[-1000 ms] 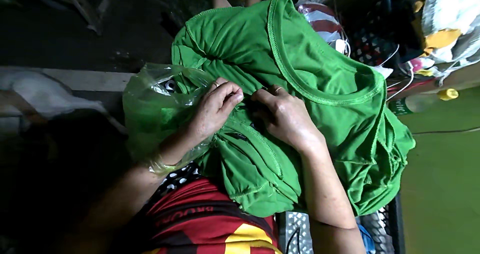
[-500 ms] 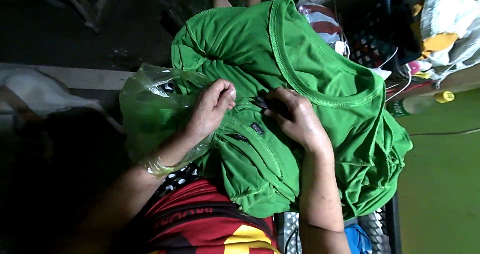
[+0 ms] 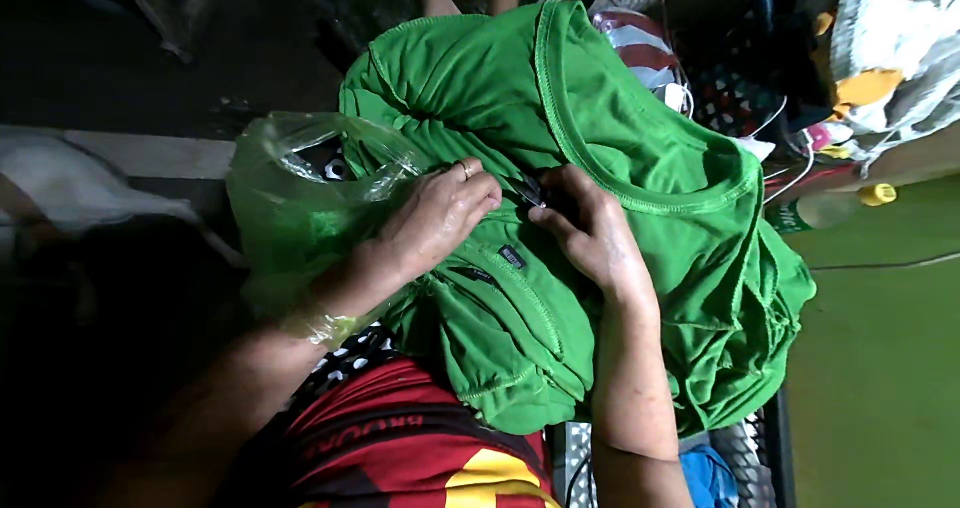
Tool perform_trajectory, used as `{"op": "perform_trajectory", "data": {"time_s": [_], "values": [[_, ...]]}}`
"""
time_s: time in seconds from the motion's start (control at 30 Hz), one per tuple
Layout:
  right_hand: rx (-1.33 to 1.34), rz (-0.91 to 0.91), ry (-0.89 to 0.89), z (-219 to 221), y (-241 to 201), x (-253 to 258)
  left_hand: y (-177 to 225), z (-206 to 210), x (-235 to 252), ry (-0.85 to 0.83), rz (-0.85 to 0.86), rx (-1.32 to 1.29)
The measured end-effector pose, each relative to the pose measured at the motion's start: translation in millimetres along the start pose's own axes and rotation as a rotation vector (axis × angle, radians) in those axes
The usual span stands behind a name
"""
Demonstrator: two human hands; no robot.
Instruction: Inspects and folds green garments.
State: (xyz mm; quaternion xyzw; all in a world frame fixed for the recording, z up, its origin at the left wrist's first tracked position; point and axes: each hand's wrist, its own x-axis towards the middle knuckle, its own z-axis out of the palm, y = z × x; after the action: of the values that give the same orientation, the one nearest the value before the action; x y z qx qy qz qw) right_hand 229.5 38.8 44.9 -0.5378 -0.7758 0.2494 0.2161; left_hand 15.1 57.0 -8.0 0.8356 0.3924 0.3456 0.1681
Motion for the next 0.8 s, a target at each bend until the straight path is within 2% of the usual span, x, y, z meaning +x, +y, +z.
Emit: {"op": "perform_trajectory", "data": {"time_s": [0.07, 0.17, 0.3, 0.4, 0.47, 0.53, 0.6, 0.7, 0.8], "values": [[0.025, -0.009, 0.019, 1, 5, 3, -1, -1, -1, -0.036, -0.021, -0.003], [0.079, -0.036, 0.012, 2, 12, 4, -6, -8, -3, -0.111, -0.198, -0.173], [0.047, -0.116, -0.024, 0, 16, 4, -9, -10, -4, -0.133, -0.305, -0.305], [0.012, -0.137, -0.039, 0, 15, 3, -12, -8, -3, -0.077, -0.368, -0.447], [0.028, -0.096, -0.041, -2, 10, 2, -12, -14, -4, 0.021, -0.4, -0.599], [0.077, -0.04, -0.039, -5, 6, 0, -10, -24, -6, 0.15, -0.355, -0.739], [0.182, -0.023, -0.022, -7, 3, 1, 6, -35, -10, 0.167, -0.287, -0.764], [0.311, -0.047, -0.057, -10, -15, 17, 53, -41, -19, -0.043, -0.149, -0.785], [0.313, -0.104, -0.14, 1, -52, 38, 78, -36, -18, -0.181, 0.066, -0.852]]}}
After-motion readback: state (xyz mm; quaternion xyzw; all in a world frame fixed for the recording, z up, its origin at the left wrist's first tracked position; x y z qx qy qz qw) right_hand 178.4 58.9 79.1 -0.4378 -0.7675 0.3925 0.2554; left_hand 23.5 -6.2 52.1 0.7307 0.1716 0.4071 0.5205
